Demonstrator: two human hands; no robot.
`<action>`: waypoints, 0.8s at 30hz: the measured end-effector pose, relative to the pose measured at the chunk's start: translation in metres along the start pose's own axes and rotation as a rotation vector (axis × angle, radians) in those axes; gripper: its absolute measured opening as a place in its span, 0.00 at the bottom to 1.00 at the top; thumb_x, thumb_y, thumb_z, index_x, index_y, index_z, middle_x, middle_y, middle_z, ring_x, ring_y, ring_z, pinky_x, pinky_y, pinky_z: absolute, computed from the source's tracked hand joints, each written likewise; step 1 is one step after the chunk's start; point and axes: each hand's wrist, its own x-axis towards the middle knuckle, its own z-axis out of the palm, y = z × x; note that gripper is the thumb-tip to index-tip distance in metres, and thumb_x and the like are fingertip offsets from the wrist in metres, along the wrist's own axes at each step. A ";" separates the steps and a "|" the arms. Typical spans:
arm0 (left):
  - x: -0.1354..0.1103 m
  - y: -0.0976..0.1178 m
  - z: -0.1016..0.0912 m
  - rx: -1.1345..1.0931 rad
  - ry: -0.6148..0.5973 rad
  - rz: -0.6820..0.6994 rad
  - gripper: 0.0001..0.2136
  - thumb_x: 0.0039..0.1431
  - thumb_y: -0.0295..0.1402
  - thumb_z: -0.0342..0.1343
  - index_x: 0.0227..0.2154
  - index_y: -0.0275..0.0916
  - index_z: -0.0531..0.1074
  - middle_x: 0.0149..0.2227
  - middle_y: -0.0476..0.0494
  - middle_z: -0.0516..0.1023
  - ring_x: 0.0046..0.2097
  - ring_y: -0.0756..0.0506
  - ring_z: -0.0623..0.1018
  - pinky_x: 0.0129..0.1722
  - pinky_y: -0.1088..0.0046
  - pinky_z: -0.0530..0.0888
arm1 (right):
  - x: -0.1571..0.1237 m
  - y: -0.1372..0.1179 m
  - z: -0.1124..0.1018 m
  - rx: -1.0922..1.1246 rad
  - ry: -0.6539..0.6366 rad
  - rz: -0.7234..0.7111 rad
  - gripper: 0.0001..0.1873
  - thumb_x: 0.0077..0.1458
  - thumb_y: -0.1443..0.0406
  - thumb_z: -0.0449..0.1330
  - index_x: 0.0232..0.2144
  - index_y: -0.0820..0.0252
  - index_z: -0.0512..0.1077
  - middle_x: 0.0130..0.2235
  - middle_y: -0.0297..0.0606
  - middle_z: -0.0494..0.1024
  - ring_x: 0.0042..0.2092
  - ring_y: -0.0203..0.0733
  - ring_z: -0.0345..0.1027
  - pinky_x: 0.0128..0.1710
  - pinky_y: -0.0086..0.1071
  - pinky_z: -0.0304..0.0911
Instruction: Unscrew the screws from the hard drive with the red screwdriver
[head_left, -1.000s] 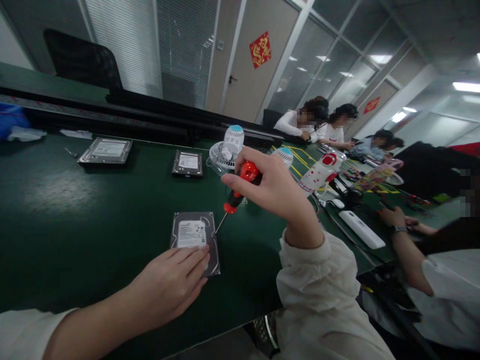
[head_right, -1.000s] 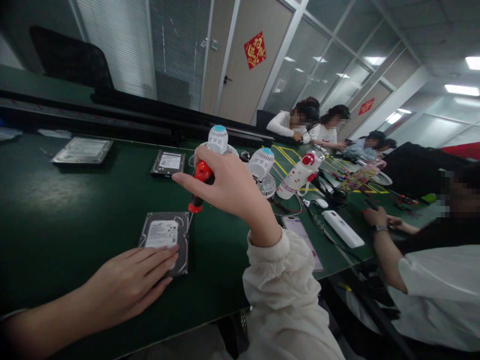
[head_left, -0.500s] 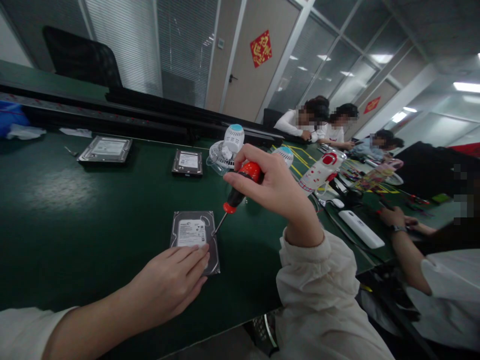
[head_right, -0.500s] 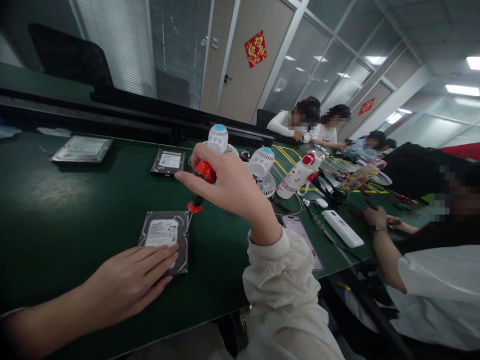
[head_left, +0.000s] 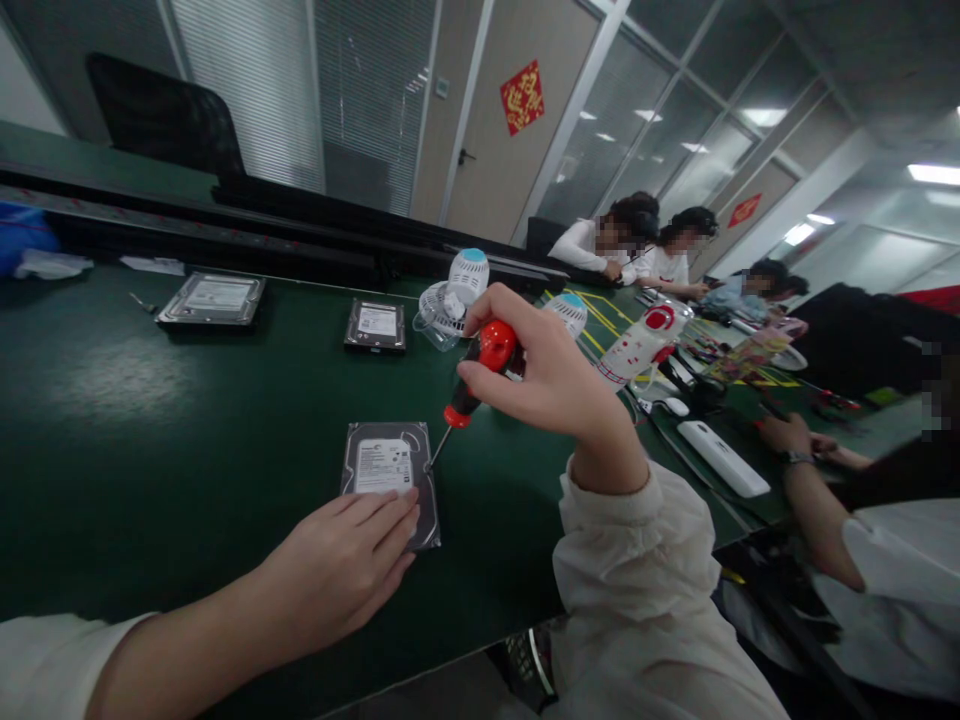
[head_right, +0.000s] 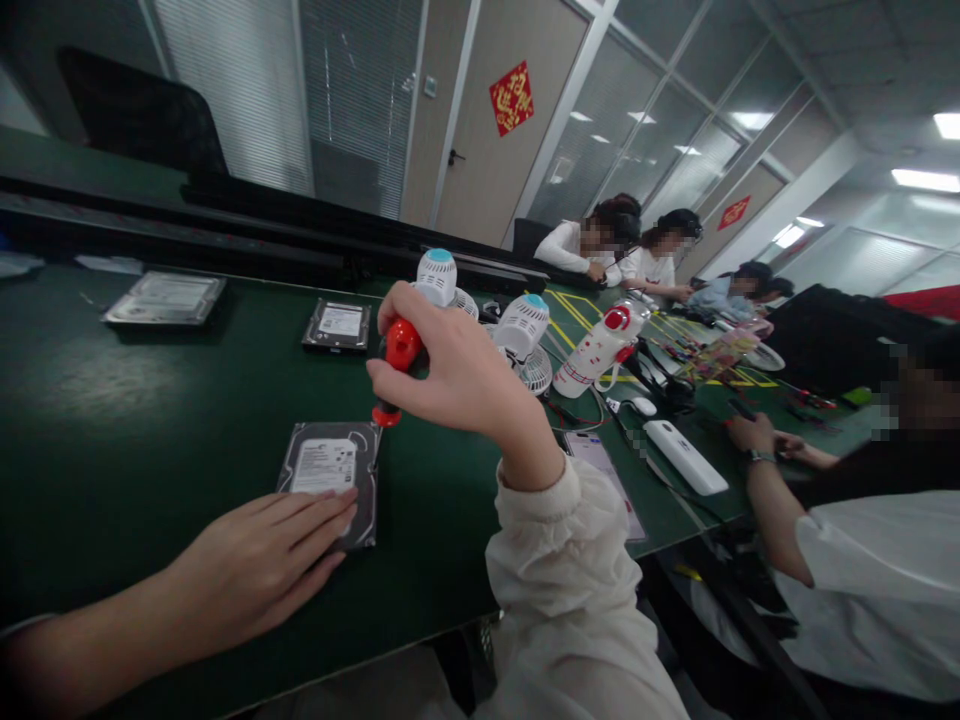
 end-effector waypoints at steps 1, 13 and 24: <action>0.000 0.000 0.000 0.000 0.001 0.001 0.19 0.74 0.29 0.43 0.46 0.30 0.81 0.48 0.34 0.85 0.45 0.40 0.83 0.43 0.62 0.77 | 0.000 0.000 -0.001 0.007 -0.010 -0.011 0.11 0.54 0.64 0.60 0.40 0.58 0.66 0.32 0.28 0.67 0.29 0.33 0.57 0.34 0.33 0.53; 0.000 -0.001 -0.001 0.011 0.015 0.001 0.20 0.75 0.29 0.42 0.44 0.30 0.82 0.47 0.34 0.86 0.44 0.40 0.84 0.41 0.62 0.78 | 0.000 -0.001 -0.007 0.080 -0.095 -0.130 0.14 0.48 0.69 0.57 0.41 0.60 0.67 0.35 0.31 0.69 0.33 0.34 0.60 0.36 0.33 0.57; 0.002 -0.001 -0.004 0.009 -0.017 0.011 0.21 0.75 0.28 0.41 0.46 0.29 0.82 0.48 0.34 0.86 0.44 0.39 0.85 0.41 0.62 0.80 | -0.001 -0.001 -0.003 0.172 -0.021 -0.058 0.18 0.50 0.72 0.60 0.44 0.59 0.64 0.41 0.34 0.72 0.39 0.35 0.68 0.40 0.33 0.64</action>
